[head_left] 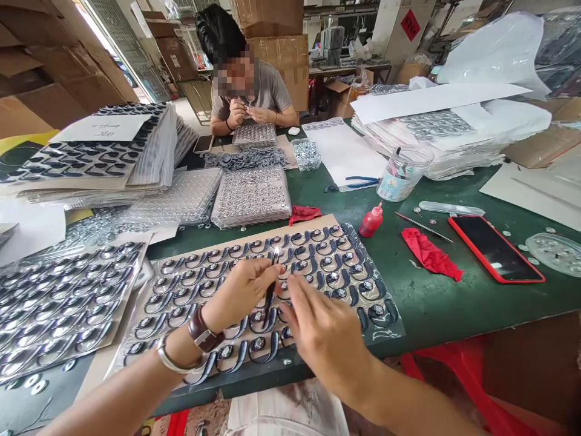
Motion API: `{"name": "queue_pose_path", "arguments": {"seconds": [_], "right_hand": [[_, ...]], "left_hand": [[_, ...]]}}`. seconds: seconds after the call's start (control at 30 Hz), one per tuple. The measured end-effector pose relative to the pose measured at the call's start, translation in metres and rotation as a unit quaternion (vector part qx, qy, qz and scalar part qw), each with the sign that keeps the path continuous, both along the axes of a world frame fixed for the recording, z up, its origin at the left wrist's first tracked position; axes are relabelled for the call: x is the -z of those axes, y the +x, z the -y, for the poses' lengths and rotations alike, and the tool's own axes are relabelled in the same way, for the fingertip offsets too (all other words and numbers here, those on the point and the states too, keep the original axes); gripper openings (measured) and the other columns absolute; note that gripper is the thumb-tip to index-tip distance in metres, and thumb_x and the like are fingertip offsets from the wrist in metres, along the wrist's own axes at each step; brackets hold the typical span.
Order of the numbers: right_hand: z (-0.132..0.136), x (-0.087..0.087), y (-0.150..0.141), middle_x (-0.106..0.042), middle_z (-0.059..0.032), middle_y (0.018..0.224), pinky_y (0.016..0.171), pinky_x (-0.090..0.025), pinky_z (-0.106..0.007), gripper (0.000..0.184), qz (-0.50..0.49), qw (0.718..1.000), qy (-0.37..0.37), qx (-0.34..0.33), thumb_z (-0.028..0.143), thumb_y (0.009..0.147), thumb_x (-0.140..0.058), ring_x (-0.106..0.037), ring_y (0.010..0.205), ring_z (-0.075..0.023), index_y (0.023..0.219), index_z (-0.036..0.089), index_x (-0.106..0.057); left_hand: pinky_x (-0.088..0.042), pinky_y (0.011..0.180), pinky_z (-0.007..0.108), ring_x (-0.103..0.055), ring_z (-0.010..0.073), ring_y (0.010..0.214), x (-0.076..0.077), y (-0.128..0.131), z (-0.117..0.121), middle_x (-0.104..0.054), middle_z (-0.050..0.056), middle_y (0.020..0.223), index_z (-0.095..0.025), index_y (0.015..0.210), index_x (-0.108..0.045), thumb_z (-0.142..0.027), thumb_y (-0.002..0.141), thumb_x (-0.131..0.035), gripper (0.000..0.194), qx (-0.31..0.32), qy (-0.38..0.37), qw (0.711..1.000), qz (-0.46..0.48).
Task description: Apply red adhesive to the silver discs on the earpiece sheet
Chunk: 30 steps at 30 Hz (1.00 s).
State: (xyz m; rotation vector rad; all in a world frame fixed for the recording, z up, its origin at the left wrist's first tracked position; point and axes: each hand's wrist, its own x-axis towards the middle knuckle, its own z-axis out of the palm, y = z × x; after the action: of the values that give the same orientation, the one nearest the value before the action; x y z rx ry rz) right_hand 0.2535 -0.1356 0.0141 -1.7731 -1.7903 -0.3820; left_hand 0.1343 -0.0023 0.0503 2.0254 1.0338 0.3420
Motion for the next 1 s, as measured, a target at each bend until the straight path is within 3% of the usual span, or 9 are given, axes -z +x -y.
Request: {"name": "queue_pose_path", "arguments": {"seconds": [0.07,0.2,0.37,0.57,0.77,1.0], "right_hand": [[0.003,-0.004,0.025,-0.073,-0.0108,0.114,0.062,-0.056,-0.027,0.028,0.002,1.000,-0.006,-0.011,0.023,0.095,-0.056,-0.074,0.084,-0.0185,0.118,0.010,-0.063],[-0.009,-0.003,0.082,-0.077,-0.0069,0.098,0.057,-0.054,-0.026,0.021,-0.016,0.997,-0.058,-0.038,0.021,0.095,-0.054,-0.074,0.070,-0.0173,0.113,0.015,-0.063],[-0.049,0.007,0.127,-0.068,-0.0084,0.123,0.090,-0.057,-0.033,0.046,-0.179,0.961,-0.174,-0.121,0.010,0.095,-0.040,-0.069,0.106,-0.0187,0.140,0.020,-0.036],[-0.089,0.024,0.133,-0.066,-0.0103,0.125,0.099,-0.052,-0.038,0.050,-0.224,0.943,-0.172,-0.179,0.008,0.095,-0.038,-0.064,0.113,-0.0186,0.142,0.021,-0.031],[-0.097,0.043,0.131,-0.067,-0.0101,0.120,0.099,-0.051,-0.035,0.046,-0.278,0.932,-0.113,-0.203,0.008,0.096,-0.037,-0.064,0.113,-0.0150,0.140,0.019,-0.035],[-0.096,0.045,0.130,-0.069,-0.0077,0.116,0.096,-0.053,-0.034,0.042,-0.303,0.926,-0.099,-0.205,0.009,0.095,-0.040,-0.065,0.108,-0.0153,0.135,0.021,-0.041]], "left_hand": [[-0.044,0.059,0.021,-0.052,0.0107,0.054,-0.004,-0.002,-0.014,-0.061,0.000,0.061,-0.016,0.069,-0.063,-0.042,0.090,-0.048,0.036,0.076,0.049,0.993,-0.072],[-0.049,0.073,0.030,-0.063,0.0171,0.070,-0.004,0.001,-0.038,-0.068,0.009,0.087,-0.014,0.101,-0.064,-0.032,0.095,-0.036,0.034,0.177,0.155,0.953,-0.191],[-0.053,0.076,0.036,-0.068,0.0225,0.085,0.011,0.020,-0.051,-0.067,0.013,0.100,-0.013,0.123,-0.054,-0.024,0.099,-0.031,0.035,0.244,0.238,0.896,-0.283],[-0.056,0.061,0.035,-0.069,0.0234,0.075,0.027,0.037,-0.049,-0.067,0.012,0.102,-0.013,0.137,-0.043,0.001,0.086,-0.036,0.053,0.263,0.284,0.854,-0.347],[-0.058,0.059,0.035,-0.068,0.0222,0.073,0.037,0.041,-0.044,-0.067,0.009,0.097,-0.011,0.140,-0.040,-0.001,0.086,-0.034,0.056,0.277,0.294,0.840,-0.361],[-0.056,0.053,0.033,-0.066,0.0197,0.066,0.043,0.039,-0.041,-0.065,0.006,0.089,-0.009,0.143,-0.037,-0.005,0.089,-0.035,0.053,0.274,0.325,0.833,-0.354]]}}
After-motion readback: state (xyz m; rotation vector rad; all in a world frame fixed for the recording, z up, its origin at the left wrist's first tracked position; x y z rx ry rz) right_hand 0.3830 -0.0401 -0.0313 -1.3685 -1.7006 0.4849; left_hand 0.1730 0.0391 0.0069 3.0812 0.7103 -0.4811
